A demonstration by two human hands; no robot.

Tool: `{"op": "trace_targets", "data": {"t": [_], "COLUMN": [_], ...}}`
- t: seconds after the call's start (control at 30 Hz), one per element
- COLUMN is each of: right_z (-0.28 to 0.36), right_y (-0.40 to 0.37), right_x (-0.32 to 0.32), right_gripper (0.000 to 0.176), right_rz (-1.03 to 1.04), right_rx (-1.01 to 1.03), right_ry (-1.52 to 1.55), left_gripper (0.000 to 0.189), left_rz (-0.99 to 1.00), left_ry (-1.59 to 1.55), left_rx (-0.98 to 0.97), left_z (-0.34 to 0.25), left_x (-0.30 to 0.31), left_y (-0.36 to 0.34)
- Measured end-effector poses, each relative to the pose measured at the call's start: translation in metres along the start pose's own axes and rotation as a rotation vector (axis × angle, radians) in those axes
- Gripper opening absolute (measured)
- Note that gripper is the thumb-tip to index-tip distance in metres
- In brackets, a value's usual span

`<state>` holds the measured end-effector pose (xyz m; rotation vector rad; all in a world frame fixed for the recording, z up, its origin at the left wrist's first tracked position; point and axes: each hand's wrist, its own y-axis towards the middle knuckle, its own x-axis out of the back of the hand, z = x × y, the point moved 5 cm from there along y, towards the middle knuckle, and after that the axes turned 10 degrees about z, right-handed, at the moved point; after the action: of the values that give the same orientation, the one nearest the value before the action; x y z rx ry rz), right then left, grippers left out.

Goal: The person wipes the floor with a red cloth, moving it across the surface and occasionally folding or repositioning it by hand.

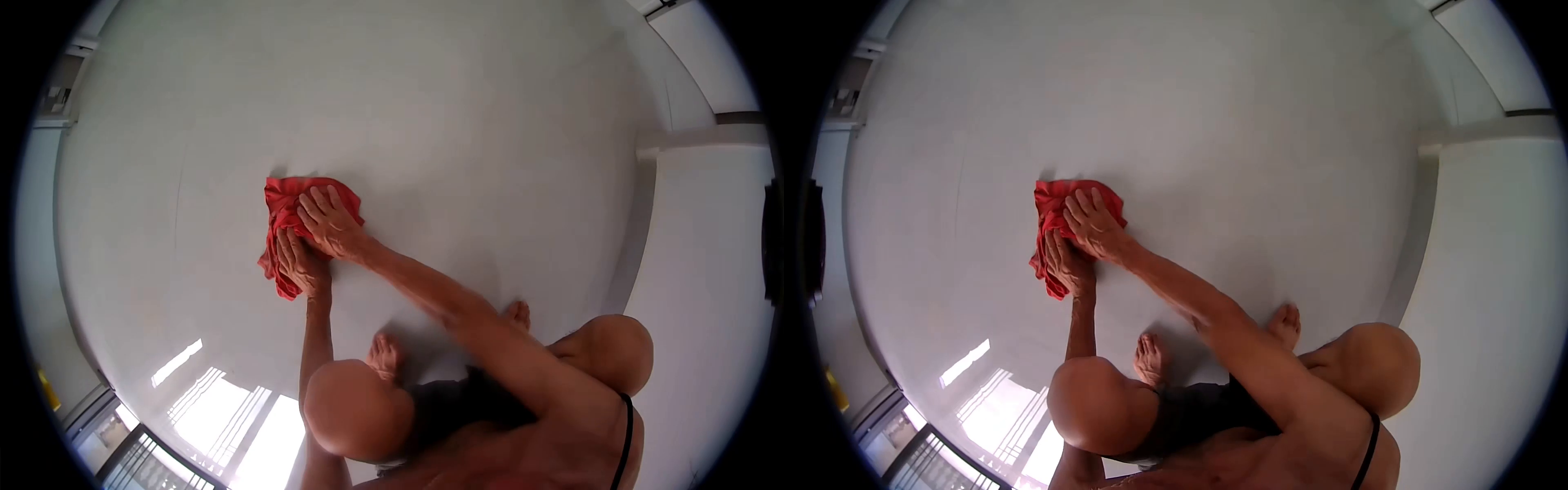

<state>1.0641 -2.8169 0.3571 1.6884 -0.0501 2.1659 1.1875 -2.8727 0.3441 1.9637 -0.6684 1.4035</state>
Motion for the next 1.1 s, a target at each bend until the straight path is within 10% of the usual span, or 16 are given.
{"op": "trace_targets", "data": {"t": [0.33,0.4,0.57,0.63,0.83,1.1], "right_z": [-0.207,-0.259,-0.309,-0.302,-0.294,-0.226], "right_y": [-0.025,-0.072,-0.193,-0.237,-0.224,-0.045], "right_x": [0.069,0.070,0.110,0.112,0.118,0.052], "right_gripper": [0.044,0.039,0.048,0.055,0.056,0.062], "right_rz": [-0.161,-0.546,-0.273,-0.195,-0.249,-0.373], "right_rx": [-0.299,-0.134,-0.615,-0.857,-0.862,-0.341], "right_ry": [-0.069,-0.096,-0.311,-0.289,-0.348,-0.234], "left_gripper": [0.035,0.022,0.036,0.039,0.045,0.037], "left_rz": [-0.010,-0.151,0.239,0.116,0.324,0.024], "left_ry": [-0.306,-0.480,-0.671,-0.600,-0.515,-0.457], "left_rx": [-0.494,-0.672,-0.796,-0.848,-0.846,-0.467], "left_z": [-0.196,-0.251,-0.358,-0.372,-0.365,-0.198], "left_x": [-0.049,-0.067,-0.080,-0.078,-0.087,-0.063], "left_y": [0.143,0.149,0.097,0.057,0.053,0.129]}}
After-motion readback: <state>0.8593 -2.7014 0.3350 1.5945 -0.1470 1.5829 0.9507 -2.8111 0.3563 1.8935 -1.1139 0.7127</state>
